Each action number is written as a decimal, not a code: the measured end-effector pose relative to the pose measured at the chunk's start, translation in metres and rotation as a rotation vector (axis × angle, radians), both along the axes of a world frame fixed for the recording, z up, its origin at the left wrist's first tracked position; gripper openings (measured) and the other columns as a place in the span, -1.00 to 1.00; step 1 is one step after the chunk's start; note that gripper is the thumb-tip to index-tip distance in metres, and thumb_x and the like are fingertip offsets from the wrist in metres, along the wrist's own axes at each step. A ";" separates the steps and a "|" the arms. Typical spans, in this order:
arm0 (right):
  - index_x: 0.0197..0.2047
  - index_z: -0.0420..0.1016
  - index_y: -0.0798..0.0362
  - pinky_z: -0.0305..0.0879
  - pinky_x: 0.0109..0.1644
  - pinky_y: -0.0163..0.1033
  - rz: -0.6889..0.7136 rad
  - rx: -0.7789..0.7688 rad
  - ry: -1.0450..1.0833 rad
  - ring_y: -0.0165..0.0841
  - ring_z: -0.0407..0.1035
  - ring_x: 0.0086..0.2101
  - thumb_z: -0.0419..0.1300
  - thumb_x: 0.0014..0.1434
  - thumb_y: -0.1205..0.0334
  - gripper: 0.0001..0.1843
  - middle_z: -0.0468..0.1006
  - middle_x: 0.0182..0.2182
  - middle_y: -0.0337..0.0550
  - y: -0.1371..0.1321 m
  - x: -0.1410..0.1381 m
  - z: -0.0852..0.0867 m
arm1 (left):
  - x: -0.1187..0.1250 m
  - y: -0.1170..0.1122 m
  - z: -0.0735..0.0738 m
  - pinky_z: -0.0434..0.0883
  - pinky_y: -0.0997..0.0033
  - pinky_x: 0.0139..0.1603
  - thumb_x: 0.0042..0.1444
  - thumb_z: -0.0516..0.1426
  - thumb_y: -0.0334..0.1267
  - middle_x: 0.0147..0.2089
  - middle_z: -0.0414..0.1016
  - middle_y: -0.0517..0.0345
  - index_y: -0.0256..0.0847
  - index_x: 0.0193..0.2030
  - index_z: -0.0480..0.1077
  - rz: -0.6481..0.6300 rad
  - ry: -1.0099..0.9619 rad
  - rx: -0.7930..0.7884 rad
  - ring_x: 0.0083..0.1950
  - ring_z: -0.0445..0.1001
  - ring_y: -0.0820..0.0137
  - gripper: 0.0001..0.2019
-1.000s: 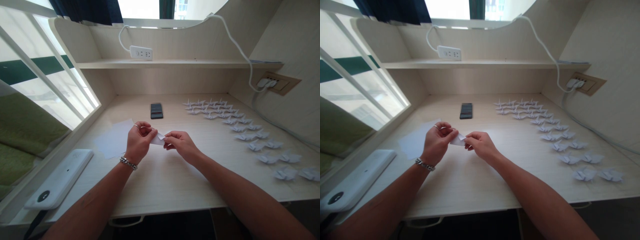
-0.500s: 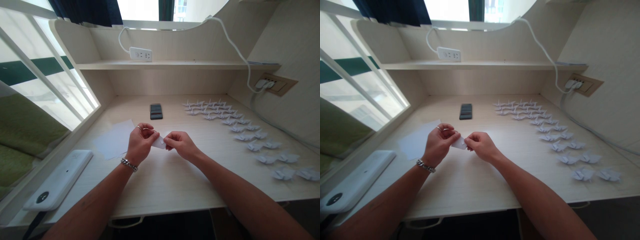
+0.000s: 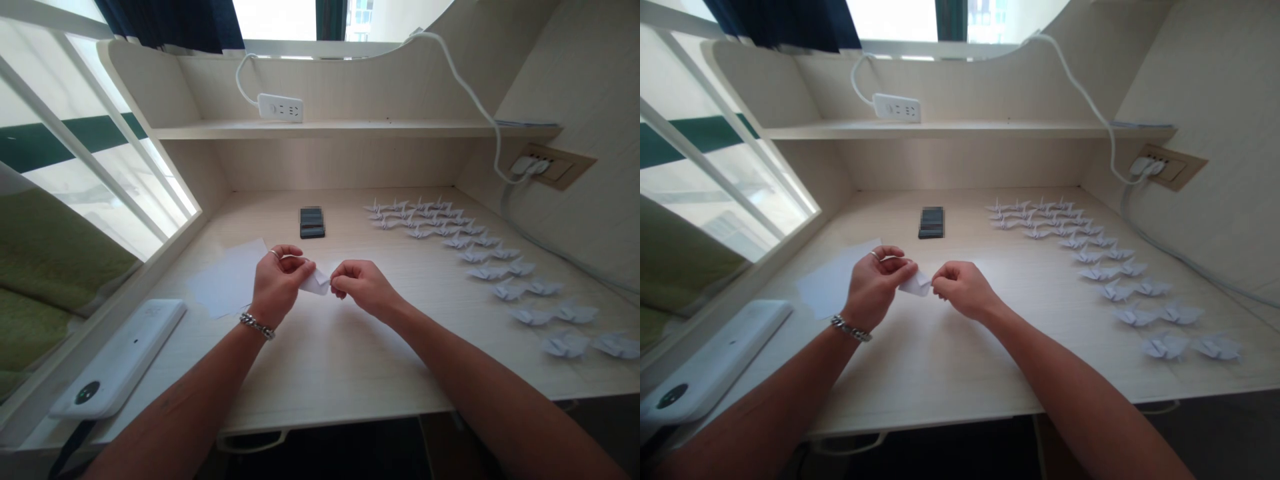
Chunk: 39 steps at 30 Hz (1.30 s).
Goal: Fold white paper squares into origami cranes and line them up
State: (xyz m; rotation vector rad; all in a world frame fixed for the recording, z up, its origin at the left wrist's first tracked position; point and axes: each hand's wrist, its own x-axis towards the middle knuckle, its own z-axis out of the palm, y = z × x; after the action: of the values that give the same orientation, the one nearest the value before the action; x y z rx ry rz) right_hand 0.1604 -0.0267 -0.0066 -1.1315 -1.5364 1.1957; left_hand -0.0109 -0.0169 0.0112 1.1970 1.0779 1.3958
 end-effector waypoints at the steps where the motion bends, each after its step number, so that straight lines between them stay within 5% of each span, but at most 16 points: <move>1: -0.49 0.46 0.11 0.24 -0.44 -0.30 0.004 -0.009 0.000 -0.41 0.32 -0.54 0.15 -0.03 0.33 -0.92 0.47 -0.60 -0.23 0.000 0.000 -0.001 | -0.003 0.002 0.000 0.42 0.47 -0.39 -0.25 0.37 -0.30 -0.46 0.52 0.21 -0.25 -0.26 0.31 0.051 -0.012 0.018 -0.43 0.49 0.44 -0.59; 4: -0.44 0.46 0.11 0.27 -0.42 -0.29 -0.001 -0.016 0.036 -0.42 0.33 -0.52 0.15 0.02 0.28 -0.90 0.49 -0.54 -0.20 0.000 -0.001 -0.001 | -0.007 0.005 -0.001 0.42 0.48 -0.37 -0.23 0.37 -0.28 -0.43 0.53 0.18 -0.27 -0.24 0.34 0.100 0.008 0.043 -0.41 0.49 0.44 -0.60; 8: -0.35 0.45 0.10 0.30 -0.39 -0.28 0.019 0.022 0.069 -0.40 0.35 -0.47 0.17 0.10 0.13 -0.80 0.47 -0.49 -0.21 0.000 -0.004 -0.001 | -0.001 0.001 -0.003 0.43 0.47 -0.34 -0.15 0.34 -0.24 -0.41 0.53 0.15 -0.28 -0.23 0.39 -0.006 0.104 0.060 -0.37 0.51 0.41 -0.66; 13: -0.41 0.47 0.10 0.18 -0.41 -0.31 0.007 0.131 -0.202 -0.43 0.29 -0.48 0.15 0.12 0.19 -0.83 0.45 -0.51 -0.23 0.000 0.003 0.000 | -0.007 -0.002 0.004 0.38 0.48 -0.43 0.01 0.21 -0.20 -0.47 0.53 0.12 -0.28 -0.31 0.50 -0.307 0.541 0.084 -0.45 0.46 0.43 -0.82; 18: -0.44 0.50 0.10 0.09 -0.42 -0.34 0.136 0.195 -0.394 -0.47 0.23 -0.49 0.16 0.08 0.26 -0.86 0.43 -0.54 -0.26 -0.004 0.007 0.005 | -0.018 -0.004 0.013 0.29 0.55 -0.48 0.06 0.12 -0.26 -0.55 0.50 0.22 -0.20 -0.42 0.53 -0.535 0.887 0.154 -0.51 0.40 0.49 -0.83; 25: -0.48 0.49 0.13 0.13 -0.45 -0.32 0.145 0.047 -0.169 -0.44 0.26 -0.52 0.22 0.01 0.22 -0.85 0.41 -0.58 -0.24 0.004 0.025 0.012 | -0.038 0.008 0.015 0.28 0.52 -0.53 0.01 0.15 -0.28 -0.58 0.46 0.18 -0.20 -0.47 0.51 -0.527 0.719 0.106 -0.54 0.38 0.46 -0.87; 30: -0.45 0.49 0.15 0.20 -0.44 -0.30 0.009 0.049 -0.002 -0.43 0.29 -0.53 0.24 0.02 0.16 -0.81 0.43 -0.60 -0.23 0.006 0.024 0.010 | -0.030 0.011 0.005 0.42 0.40 -0.38 0.01 0.21 -0.16 -0.46 0.50 0.10 -0.25 -0.32 0.49 -0.394 0.336 0.000 -0.45 0.44 0.42 -0.81; 33: -0.42 0.49 0.13 0.24 -0.40 -0.29 -0.039 0.120 -0.019 -0.41 0.33 -0.50 0.23 0.06 0.15 -0.80 0.48 -0.55 -0.19 0.004 0.013 0.005 | -0.015 0.006 -0.002 0.40 0.41 -0.38 -0.04 0.27 -0.14 -0.43 0.51 0.09 -0.27 -0.33 0.47 -0.484 0.356 0.017 -0.41 0.44 0.41 -0.77; 39: -0.39 0.51 0.12 0.31 -0.30 -0.27 0.000 0.145 -0.040 -0.38 0.40 -0.42 0.21 0.11 0.12 -0.78 0.54 -0.47 -0.15 0.001 0.002 -0.004 | -0.002 0.001 -0.004 0.36 0.44 -0.35 -0.03 0.26 -0.17 -0.44 0.50 0.11 -0.30 -0.40 0.44 -0.318 0.317 0.012 -0.41 0.44 0.43 -0.79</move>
State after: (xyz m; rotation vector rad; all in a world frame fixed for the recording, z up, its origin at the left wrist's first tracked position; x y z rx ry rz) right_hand 0.1620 -0.0258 -0.0104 -1.0650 -1.6262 1.0491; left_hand -0.0130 -0.0160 0.0068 1.5590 1.0366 0.9910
